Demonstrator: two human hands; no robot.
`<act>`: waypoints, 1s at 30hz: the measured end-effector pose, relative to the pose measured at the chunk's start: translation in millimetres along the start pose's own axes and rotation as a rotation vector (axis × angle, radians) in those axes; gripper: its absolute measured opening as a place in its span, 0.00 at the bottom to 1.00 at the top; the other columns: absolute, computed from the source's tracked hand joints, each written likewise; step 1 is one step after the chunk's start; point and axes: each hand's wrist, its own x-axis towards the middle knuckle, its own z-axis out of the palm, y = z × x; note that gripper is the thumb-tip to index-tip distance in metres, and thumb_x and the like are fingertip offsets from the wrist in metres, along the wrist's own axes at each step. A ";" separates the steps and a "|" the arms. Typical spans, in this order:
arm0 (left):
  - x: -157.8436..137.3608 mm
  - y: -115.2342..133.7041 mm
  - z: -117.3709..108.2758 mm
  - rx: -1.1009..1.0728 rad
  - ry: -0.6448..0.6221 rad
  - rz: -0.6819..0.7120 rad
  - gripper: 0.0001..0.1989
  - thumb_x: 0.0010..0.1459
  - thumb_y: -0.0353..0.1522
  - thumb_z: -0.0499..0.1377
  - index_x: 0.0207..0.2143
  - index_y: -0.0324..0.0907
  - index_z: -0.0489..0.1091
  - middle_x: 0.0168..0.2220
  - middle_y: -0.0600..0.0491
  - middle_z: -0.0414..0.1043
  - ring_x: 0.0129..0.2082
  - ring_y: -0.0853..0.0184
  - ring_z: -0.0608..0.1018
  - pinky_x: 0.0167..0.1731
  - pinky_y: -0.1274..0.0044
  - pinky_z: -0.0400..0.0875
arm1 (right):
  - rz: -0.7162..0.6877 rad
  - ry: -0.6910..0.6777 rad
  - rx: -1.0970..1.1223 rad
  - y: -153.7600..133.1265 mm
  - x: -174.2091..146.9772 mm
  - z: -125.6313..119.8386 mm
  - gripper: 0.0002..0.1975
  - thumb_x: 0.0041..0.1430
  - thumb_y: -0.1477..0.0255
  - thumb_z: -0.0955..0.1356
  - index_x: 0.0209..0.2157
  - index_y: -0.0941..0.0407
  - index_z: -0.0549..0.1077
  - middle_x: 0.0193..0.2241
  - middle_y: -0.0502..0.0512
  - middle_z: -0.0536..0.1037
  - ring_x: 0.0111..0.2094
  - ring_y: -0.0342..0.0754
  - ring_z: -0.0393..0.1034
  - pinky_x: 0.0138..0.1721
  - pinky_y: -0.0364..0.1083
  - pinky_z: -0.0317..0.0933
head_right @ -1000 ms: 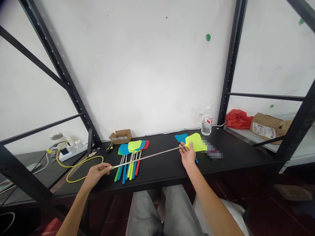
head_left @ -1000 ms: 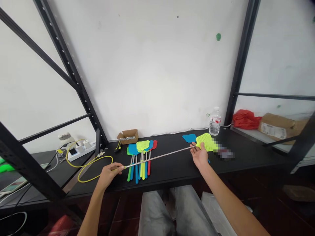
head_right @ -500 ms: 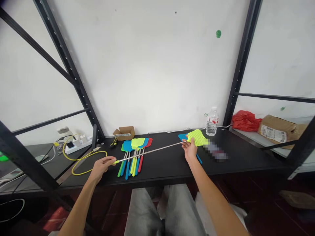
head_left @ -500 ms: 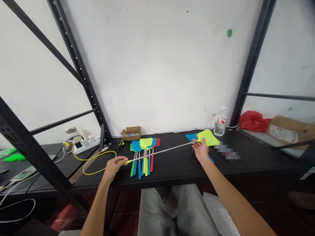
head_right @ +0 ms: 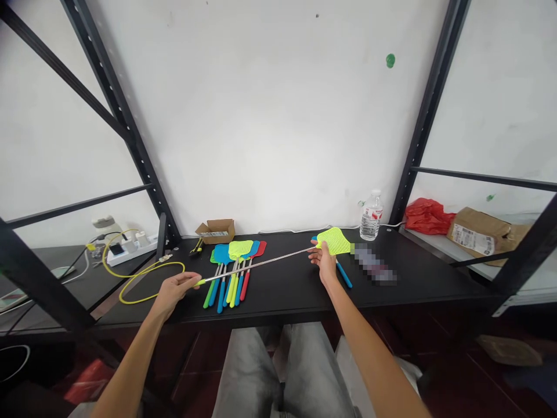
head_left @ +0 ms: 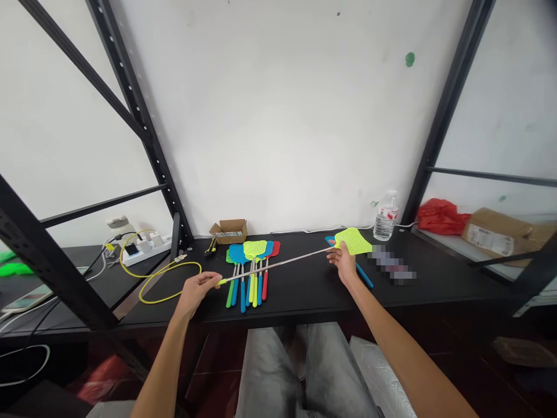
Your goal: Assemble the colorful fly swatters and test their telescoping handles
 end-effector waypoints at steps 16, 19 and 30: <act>1.0 1.8 3.3 0.087 -0.050 0.110 0.21 0.49 0.48 0.64 0.35 0.40 0.78 0.25 0.52 0.77 0.30 0.64 0.76 0.31 0.78 0.64 | 0.018 -0.184 -0.031 6.0 -20.4 25.3 0.25 0.57 0.50 0.66 0.41 0.56 0.77 0.27 0.55 0.79 0.22 0.43 0.69 0.20 0.40 0.59; 1.6 3.1 3.9 0.166 -0.081 0.159 0.20 0.52 0.49 0.62 0.33 0.41 0.78 0.24 0.54 0.76 0.30 0.64 0.74 0.33 0.78 0.63 | 0.027 -0.200 -0.028 12.7 -25.4 38.4 0.25 0.56 0.49 0.66 0.40 0.56 0.77 0.27 0.55 0.80 0.21 0.43 0.69 0.19 0.39 0.59; -5.6 8.3 5.1 0.192 -0.149 0.183 0.20 0.52 0.49 0.61 0.33 0.42 0.78 0.25 0.53 0.75 0.31 0.63 0.75 0.34 0.77 0.65 | 0.126 -0.196 0.090 25.7 -32.5 63.1 0.22 0.56 0.51 0.67 0.37 0.55 0.77 0.24 0.54 0.78 0.21 0.43 0.69 0.20 0.41 0.59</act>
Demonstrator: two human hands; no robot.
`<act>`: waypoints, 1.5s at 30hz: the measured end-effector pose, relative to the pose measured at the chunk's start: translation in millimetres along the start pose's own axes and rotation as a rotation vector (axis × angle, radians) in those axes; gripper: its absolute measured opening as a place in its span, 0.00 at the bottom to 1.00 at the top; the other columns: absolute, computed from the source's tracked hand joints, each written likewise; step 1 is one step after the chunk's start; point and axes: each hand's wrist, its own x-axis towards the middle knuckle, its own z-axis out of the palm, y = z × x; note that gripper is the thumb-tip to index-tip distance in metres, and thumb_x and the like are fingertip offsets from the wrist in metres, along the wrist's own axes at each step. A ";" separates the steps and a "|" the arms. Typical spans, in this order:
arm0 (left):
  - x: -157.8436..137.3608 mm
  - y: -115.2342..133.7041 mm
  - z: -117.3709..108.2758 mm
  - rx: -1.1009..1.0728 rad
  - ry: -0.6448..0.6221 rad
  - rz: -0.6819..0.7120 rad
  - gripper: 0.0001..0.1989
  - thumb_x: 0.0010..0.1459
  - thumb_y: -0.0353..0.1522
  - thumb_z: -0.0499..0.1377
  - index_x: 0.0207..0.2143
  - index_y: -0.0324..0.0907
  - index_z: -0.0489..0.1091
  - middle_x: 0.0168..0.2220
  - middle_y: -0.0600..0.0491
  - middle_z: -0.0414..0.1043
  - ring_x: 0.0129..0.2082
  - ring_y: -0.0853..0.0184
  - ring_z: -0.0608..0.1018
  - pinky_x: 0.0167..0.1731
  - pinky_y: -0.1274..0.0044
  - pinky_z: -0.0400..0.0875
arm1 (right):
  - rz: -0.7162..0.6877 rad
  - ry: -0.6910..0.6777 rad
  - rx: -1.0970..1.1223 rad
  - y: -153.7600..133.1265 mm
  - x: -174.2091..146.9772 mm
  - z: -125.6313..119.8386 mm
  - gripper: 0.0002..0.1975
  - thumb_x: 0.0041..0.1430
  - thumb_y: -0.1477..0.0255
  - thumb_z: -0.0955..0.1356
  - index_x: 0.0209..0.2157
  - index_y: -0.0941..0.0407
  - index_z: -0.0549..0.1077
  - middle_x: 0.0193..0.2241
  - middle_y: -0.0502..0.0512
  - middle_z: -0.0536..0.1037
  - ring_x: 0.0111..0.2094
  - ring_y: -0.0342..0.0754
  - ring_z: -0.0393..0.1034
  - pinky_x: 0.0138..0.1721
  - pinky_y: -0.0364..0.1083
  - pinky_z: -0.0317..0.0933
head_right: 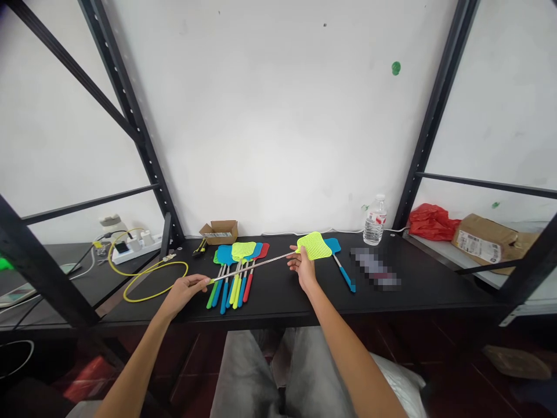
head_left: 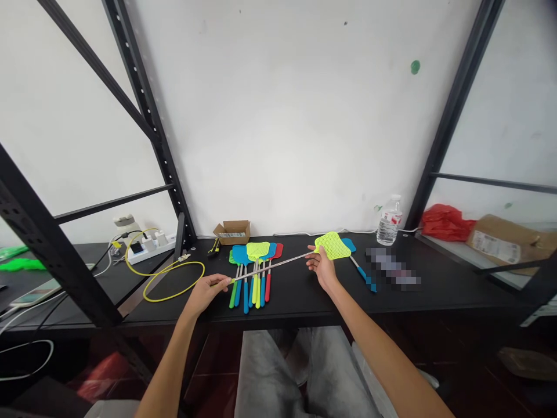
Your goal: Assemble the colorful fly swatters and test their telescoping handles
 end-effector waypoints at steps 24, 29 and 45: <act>-0.6 0.4 -0.2 -0.044 -0.081 0.094 0.17 0.53 0.46 0.61 0.33 0.42 0.80 0.25 0.53 0.74 0.29 0.65 0.74 0.34 0.78 0.66 | -0.063 -0.071 -0.135 -4.2 -10.4 0.6 0.25 0.56 0.48 0.65 0.41 0.54 0.76 0.25 0.53 0.79 0.20 0.43 0.69 0.19 0.41 0.58; -1.9 0.0 -0.5 -0.049 -0.074 0.080 0.16 0.52 0.45 0.62 0.33 0.42 0.79 0.25 0.53 0.75 0.29 0.64 0.75 0.32 0.78 0.66 | -0.070 -0.106 -0.158 -1.6 -10.6 1.2 0.26 0.57 0.47 0.64 0.43 0.54 0.76 0.26 0.54 0.79 0.21 0.43 0.68 0.20 0.41 0.58; -2.2 -2.2 1.7 -0.069 -0.114 0.074 0.17 0.55 0.45 0.61 0.34 0.41 0.78 0.26 0.53 0.75 0.30 0.65 0.75 0.35 0.78 0.67 | -0.055 -0.142 -0.145 2.9 -17.7 12.0 0.29 0.58 0.45 0.62 0.43 0.54 0.75 0.26 0.53 0.78 0.20 0.43 0.68 0.20 0.41 0.57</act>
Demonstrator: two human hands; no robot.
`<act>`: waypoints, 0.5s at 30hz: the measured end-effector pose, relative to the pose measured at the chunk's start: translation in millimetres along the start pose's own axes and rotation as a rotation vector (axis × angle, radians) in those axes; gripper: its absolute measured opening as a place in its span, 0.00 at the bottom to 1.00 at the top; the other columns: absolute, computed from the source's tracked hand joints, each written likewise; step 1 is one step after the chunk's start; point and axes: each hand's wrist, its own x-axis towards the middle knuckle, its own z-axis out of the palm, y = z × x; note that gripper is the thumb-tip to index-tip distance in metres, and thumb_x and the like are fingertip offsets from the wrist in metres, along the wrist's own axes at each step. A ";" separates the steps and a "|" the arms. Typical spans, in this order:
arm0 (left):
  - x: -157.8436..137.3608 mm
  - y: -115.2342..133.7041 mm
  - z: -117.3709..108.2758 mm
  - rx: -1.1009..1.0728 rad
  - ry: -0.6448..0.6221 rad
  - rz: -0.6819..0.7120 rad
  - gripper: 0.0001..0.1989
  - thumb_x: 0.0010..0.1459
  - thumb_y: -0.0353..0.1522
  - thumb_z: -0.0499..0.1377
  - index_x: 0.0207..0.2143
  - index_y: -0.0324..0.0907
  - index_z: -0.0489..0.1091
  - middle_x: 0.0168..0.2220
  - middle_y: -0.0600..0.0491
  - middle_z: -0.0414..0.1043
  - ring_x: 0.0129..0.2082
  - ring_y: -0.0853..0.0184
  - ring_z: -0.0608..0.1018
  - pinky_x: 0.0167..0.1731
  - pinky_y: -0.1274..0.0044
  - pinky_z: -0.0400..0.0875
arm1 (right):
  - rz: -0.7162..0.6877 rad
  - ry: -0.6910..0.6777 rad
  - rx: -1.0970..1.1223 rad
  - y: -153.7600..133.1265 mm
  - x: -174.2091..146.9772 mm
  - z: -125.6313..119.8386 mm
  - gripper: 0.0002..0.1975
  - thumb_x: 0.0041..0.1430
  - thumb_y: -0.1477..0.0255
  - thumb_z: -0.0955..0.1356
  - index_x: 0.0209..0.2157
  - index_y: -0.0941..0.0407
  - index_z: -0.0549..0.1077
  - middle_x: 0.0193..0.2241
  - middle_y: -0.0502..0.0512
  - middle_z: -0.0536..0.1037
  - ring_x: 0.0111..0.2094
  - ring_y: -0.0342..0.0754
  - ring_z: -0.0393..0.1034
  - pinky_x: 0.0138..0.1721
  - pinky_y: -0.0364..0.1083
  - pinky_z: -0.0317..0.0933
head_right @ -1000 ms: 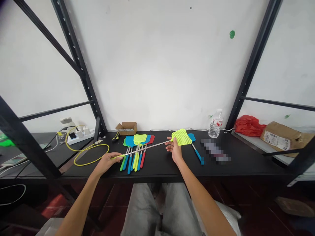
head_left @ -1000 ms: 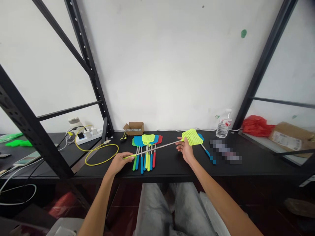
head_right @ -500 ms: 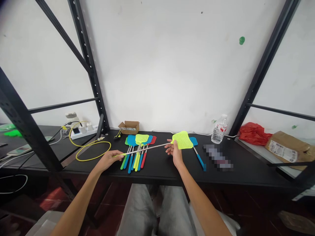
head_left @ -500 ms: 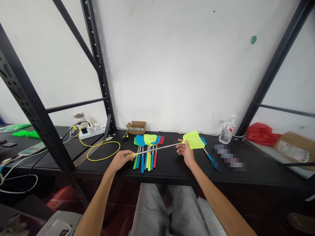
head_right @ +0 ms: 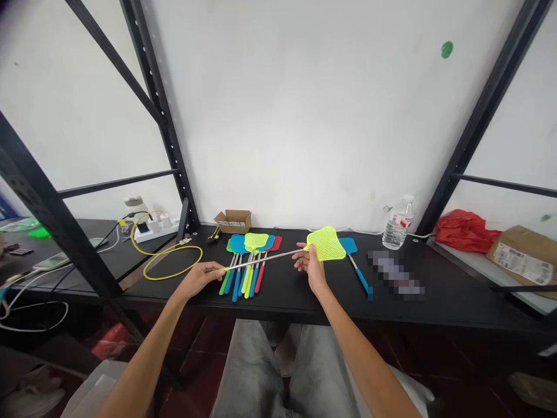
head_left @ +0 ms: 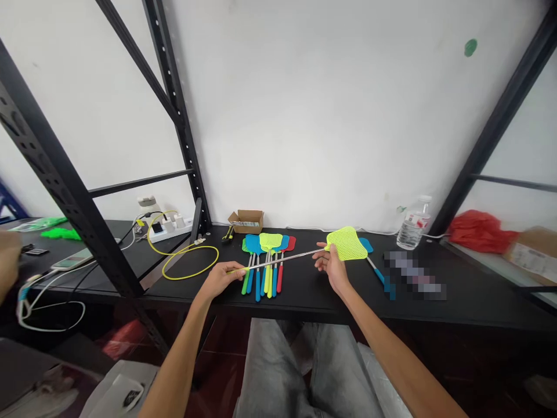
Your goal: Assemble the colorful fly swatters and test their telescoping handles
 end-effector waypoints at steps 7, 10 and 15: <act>6.7 8.2 10.1 -0.014 0.018 -0.007 0.17 0.53 0.45 0.62 0.33 0.39 0.78 0.25 0.53 0.75 0.29 0.65 0.75 0.33 0.77 0.67 | 0.042 0.094 0.046 3.0 8.0 -10.2 0.29 0.57 0.46 0.63 0.43 0.56 0.76 0.26 0.55 0.78 0.21 0.43 0.68 0.19 0.41 0.58; 9.8 10.4 17.5 0.026 0.054 -0.001 0.18 0.53 0.45 0.62 0.33 0.39 0.79 0.24 0.53 0.74 0.27 0.66 0.74 0.32 0.78 0.66 | 0.028 0.126 0.065 2.9 10.2 -15.3 0.28 0.57 0.47 0.64 0.43 0.56 0.76 0.26 0.55 0.78 0.20 0.43 0.68 0.19 0.41 0.58; 13.8 16.1 17.2 0.078 0.091 0.009 0.20 0.53 0.47 0.61 0.35 0.39 0.79 0.23 0.53 0.73 0.26 0.66 0.73 0.31 0.78 0.66 | 0.015 0.127 0.075 -1.2 10.5 -15.8 0.29 0.58 0.46 0.63 0.43 0.57 0.76 0.25 0.55 0.78 0.20 0.42 0.67 0.19 0.40 0.57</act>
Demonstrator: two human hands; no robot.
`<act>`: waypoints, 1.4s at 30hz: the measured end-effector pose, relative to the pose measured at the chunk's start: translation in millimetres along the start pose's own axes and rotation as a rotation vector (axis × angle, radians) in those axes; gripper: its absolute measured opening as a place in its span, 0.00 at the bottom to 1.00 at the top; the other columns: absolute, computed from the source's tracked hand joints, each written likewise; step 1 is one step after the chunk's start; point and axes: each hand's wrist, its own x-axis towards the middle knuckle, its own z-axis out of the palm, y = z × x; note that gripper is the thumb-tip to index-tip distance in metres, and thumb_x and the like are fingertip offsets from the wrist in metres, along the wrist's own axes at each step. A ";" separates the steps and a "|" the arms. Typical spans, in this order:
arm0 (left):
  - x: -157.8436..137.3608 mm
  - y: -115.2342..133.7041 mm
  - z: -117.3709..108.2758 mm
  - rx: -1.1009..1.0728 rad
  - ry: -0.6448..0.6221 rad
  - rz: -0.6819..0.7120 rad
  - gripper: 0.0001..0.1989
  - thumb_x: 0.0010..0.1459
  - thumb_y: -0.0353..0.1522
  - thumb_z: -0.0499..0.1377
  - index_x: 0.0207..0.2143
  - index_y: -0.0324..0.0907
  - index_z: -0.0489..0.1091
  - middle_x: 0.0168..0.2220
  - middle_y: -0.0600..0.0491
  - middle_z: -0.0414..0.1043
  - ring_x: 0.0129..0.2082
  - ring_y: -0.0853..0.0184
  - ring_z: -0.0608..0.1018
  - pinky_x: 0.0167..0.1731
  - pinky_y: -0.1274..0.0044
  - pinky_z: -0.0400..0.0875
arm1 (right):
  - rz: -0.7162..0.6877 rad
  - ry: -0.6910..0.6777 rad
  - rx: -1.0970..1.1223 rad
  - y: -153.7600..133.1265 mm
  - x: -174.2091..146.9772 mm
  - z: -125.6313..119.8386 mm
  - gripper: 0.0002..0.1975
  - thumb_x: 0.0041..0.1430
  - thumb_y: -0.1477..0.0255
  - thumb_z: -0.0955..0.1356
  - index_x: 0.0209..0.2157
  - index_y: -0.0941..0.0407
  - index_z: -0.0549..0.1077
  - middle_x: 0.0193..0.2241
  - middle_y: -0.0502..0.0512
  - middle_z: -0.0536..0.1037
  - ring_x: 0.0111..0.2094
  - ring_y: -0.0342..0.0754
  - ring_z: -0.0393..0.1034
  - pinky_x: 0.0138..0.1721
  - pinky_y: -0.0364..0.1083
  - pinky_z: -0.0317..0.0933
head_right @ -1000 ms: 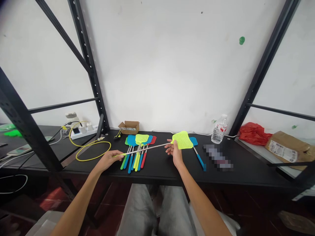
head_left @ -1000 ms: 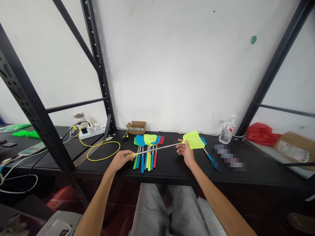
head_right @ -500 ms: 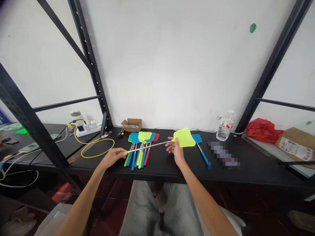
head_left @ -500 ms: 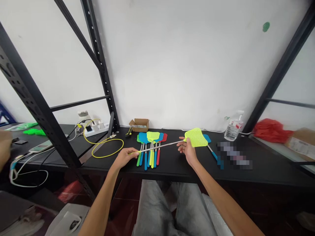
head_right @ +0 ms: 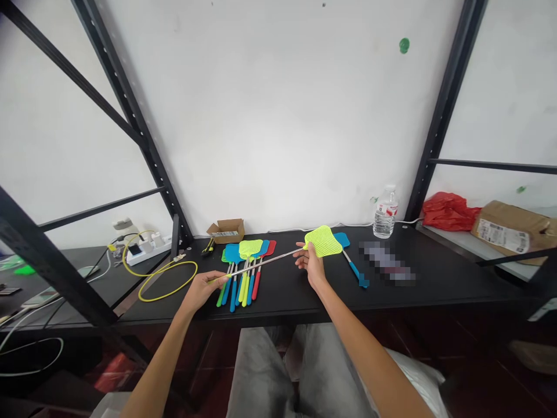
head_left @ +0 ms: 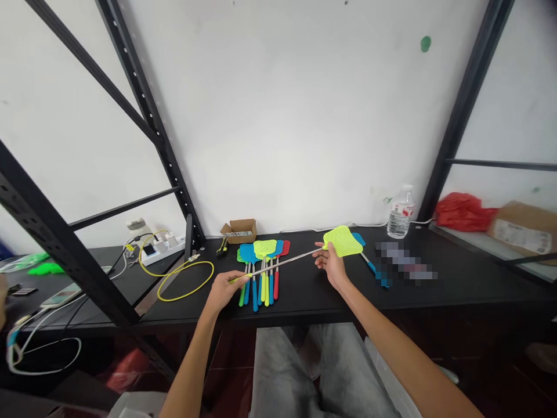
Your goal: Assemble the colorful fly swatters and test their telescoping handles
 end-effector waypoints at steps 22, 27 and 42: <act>24.9 88.1 70.4 0.305 0.030 0.076 0.18 0.56 0.49 0.57 0.34 0.47 0.79 0.31 0.55 0.80 0.33 0.62 0.79 0.32 0.77 0.64 | -0.044 0.185 0.154 -26.3 13.8 -46.1 0.25 0.56 0.48 0.65 0.35 0.57 0.76 0.18 0.49 0.69 0.18 0.42 0.61 0.19 0.42 0.54; 25.0 101.2 101.7 0.240 0.006 0.134 0.20 0.58 0.49 0.54 0.32 0.44 0.78 0.24 0.54 0.77 0.27 0.65 0.77 0.30 0.77 0.63 | -0.041 0.095 0.104 -25.0 9.9 -40.1 0.25 0.56 0.48 0.64 0.35 0.56 0.76 0.17 0.48 0.69 0.17 0.42 0.61 0.19 0.42 0.54; 10.9 100.4 161.1 0.114 -0.036 0.025 0.22 0.59 0.49 0.53 0.35 0.43 0.78 0.22 0.55 0.74 0.26 0.66 0.77 0.27 0.78 0.62 | -0.112 0.275 0.188 -26.8 16.1 -46.1 0.25 0.59 0.48 0.63 0.28 0.56 0.74 0.11 0.44 0.57 0.14 0.39 0.49 0.15 0.42 0.47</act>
